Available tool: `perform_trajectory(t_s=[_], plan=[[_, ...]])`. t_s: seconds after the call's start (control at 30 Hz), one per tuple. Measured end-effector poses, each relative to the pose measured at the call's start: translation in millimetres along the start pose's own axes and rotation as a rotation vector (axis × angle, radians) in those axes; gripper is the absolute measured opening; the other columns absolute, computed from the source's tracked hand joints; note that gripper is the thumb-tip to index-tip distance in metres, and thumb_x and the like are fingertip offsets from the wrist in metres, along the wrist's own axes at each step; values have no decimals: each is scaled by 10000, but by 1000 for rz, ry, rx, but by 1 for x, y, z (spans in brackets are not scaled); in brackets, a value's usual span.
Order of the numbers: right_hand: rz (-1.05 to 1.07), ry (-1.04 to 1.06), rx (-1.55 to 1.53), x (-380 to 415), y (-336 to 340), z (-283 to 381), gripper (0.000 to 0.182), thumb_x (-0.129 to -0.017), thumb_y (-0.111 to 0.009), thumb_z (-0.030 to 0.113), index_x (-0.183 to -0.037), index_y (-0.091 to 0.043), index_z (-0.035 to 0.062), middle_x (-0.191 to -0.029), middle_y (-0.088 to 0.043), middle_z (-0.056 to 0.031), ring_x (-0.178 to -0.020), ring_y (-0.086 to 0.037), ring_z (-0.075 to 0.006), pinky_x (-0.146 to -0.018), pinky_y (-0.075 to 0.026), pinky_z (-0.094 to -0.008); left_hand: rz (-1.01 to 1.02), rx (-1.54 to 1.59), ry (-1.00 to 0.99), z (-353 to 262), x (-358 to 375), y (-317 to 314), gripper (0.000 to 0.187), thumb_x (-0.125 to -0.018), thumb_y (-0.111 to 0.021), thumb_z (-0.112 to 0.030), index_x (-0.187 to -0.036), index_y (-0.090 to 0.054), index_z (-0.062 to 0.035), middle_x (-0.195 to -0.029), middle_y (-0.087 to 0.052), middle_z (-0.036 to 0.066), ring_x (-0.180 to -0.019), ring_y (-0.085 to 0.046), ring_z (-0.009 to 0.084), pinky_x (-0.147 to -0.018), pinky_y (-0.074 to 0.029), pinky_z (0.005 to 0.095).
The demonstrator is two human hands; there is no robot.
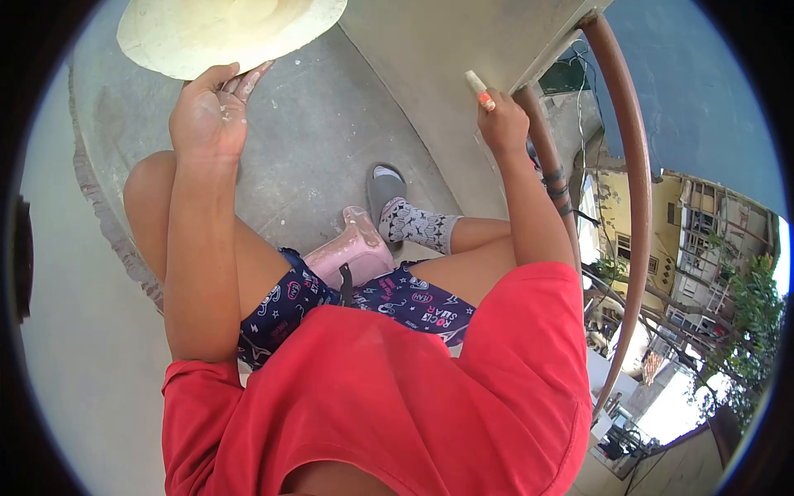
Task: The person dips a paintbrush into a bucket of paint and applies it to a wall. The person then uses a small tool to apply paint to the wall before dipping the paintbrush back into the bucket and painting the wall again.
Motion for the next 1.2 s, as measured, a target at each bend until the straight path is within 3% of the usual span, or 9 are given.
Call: perform_trajectory(t_s=[0.2,0.37,0.53,0.6,0.67,0.8,0.9,1.13,1.2], plan=[[-349,-14,-158,-28,81,27,141,-763,-656,144,-873,-641,57,-792,-640,-107,-683,-612,-290,-621,-492,-347,-10,25,43,7,4,-9,365,-767,-431,130,-1126,-365,130,-1105,-462,203,-1039,-507,341,-900,-496,471],[187,19,48,18,-18,25,128,-736,-652,149,-837,-607,85,-760,-613,-91,-659,-598,-304,-597,-490,-388,40,9,32,12,1,-12,382,-767,-424,136,-1136,-332,164,-1152,-428,224,-1085,-480,366,-936,-473,492],[-140,-53,17,-40,87,5,188,-748,-661,170,-918,-646,92,-826,-643,-83,-737,-628,-267,-631,-502,-348,11,-28,56,12,3,-8,383,-773,-419,127,-1147,-339,149,-1157,-429,221,-1078,-486,363,-929,-478,482],[-427,144,37,-76,132,-18,216,-776,-662,210,-909,-659,40,-855,-668,-97,-690,-645,-231,-625,-501,-316,11,-18,68,14,0,-8,381,-776,-418,125,-1149,-343,142,-1159,-429,219,-1075,-488,359,-928,-479,478],[-351,-98,-68,-96,183,1,216,-793,-654,194,-933,-654,29,-808,-673,-102,-646,-645,-194,-605,-492,-273,10,-8,67,13,3,-12,380,-778,-417,122,-1151,-347,135,-1161,-430,217,-1072,-490,355,-927,-480,473],[-408,25,-221,-94,164,14,248,-779,-661,203,-961,-651,35,-815,-673,-92,-709,-644,-167,-661,-487,-266,12,-23,44,9,7,-19,393,-781,-417,119,-1166,-338,125,-1170,-429,213,-1077,-487,346,-940,-469,469],[-43,-22,-31,-76,102,28,230,-723,-660,239,-836,-635,40,-733,-630,-168,-714,-617,-343,-662,-495,-405,-1,-37,55,12,5,-18,411,-784,-415,116,-1184,-325,121,-1174,-429,209,-1087,-482,342,-952,-455,472],[-386,23,122,-137,180,15,221,-729,-662,229,-797,-632,20,-668,-628,-119,-623,-624,-282,-586,-496,-340,-9,-41,73,10,6,-12,425,-787,-410,113,-1201,-316,113,-1186,-418,211,-1106,-469,341,-956,-450,471],[-501,-216,-562,-132,185,29,209,-731,-703,194,-822,-655,12,-671,-639,-97,-573,-613,-201,-570,-479,-302,-19,-24,55,8,4,-10,424,-785,-414,114,-1198,-320,112,-1184,-420,209,-1104,-470,341,-952,-457,469]])
Point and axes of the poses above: each hand's wrist, its own x-axis away from the middle knuckle, its own y-axis out of the back of the hand, z = x × y, the point moved 3 cm from there along -x, towards the middle knuckle
